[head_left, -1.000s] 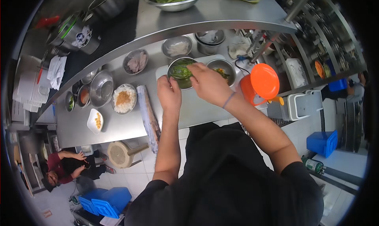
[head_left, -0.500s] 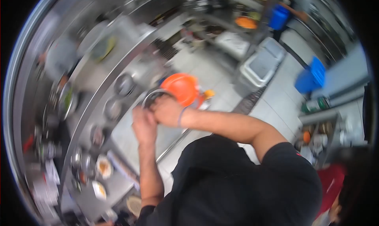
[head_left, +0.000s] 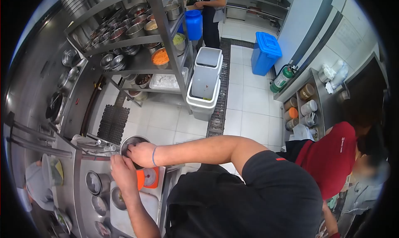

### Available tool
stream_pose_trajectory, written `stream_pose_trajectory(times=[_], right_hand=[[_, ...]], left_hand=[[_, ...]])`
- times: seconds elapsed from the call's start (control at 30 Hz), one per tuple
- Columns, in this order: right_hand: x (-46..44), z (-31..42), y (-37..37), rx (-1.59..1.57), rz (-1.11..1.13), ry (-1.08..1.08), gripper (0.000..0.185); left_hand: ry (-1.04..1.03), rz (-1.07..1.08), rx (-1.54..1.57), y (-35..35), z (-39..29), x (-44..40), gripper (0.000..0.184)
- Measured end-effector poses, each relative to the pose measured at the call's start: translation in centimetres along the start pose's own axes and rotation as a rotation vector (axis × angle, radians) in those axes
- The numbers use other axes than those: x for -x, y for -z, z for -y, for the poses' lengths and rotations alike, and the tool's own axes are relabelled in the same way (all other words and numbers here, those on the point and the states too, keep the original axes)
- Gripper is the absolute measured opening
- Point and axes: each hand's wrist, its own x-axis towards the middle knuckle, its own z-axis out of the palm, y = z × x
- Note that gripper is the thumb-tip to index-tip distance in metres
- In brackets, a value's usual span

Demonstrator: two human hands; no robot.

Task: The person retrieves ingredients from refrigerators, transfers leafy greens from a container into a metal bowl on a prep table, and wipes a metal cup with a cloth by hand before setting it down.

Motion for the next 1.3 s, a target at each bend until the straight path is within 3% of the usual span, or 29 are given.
stream_pose_trajectory(times=[0.03, 0.13, 0.27, 0.4, 0.5, 0.7, 0.93, 1.1, 1.13, 1.23, 1.3], right_hand=[[-0.1, -0.5, 0.0, -0.099, -0.017, 0.0, 0.03], [-1.0, -2.7, 0.8, -0.049, 0.335, 0.007, 0.021], [-0.9, -5.2, 1.7, -0.14, 0.397, -0.072, 0.015], [-1.3, -8.7, 0.9, -0.168, 0.478, -0.068, 0.017], [-1.6, -11.6, 0.1, -0.203, 0.641, -0.152, 0.019], [-0.8, -17.6, -3.1, -0.204, 0.643, -0.205, 0.02], [0.9, -31.7, -8.2, -0.301, 0.707, -0.011, 0.025], [3.1, -41.9, -6.3, -0.46, 0.726, 0.152, 0.016], [3.4, -43.4, -5.3, -0.562, 0.825, 0.02, 0.015], [4.5, -48.0, -3.9, -0.436, 0.671, 0.229, 0.015], [5.8, -50.9, -2.7, -0.435, 0.663, 0.162, 0.015]], left_hand=[[-0.006, 0.013, -0.001, -0.3, -0.3, -0.7, 0.013], [-0.067, 0.046, 0.012, -1.6, -0.3, -2.6, 0.012], [-0.172, 0.116, 0.104, -4.4, 0.4, -5.1, 0.011], [-0.14, 0.192, 0.199, -8.1, 0.2, -7.0, 0.011], [-0.159, 0.247, 0.211, -11.0, -0.5, -8.2, 0.011], [-0.125, 0.367, 0.112, -16.7, -2.1, -10.7, 0.018], [-0.032, 0.512, 0.056, -25.1, -7.7, -16.6, 0.021], [0.04, 0.595, -0.009, -33.3, -13.4, -21.7, 0.022], [0.047, 0.625, -0.025, -35.0, -14.0, -22.5, 0.022], [0.084, 0.699, -0.13, -39.0, -15.1, -24.1, 0.024], [0.094, 0.714, -0.137, -40.6, -15.2, -25.2, 0.024]])
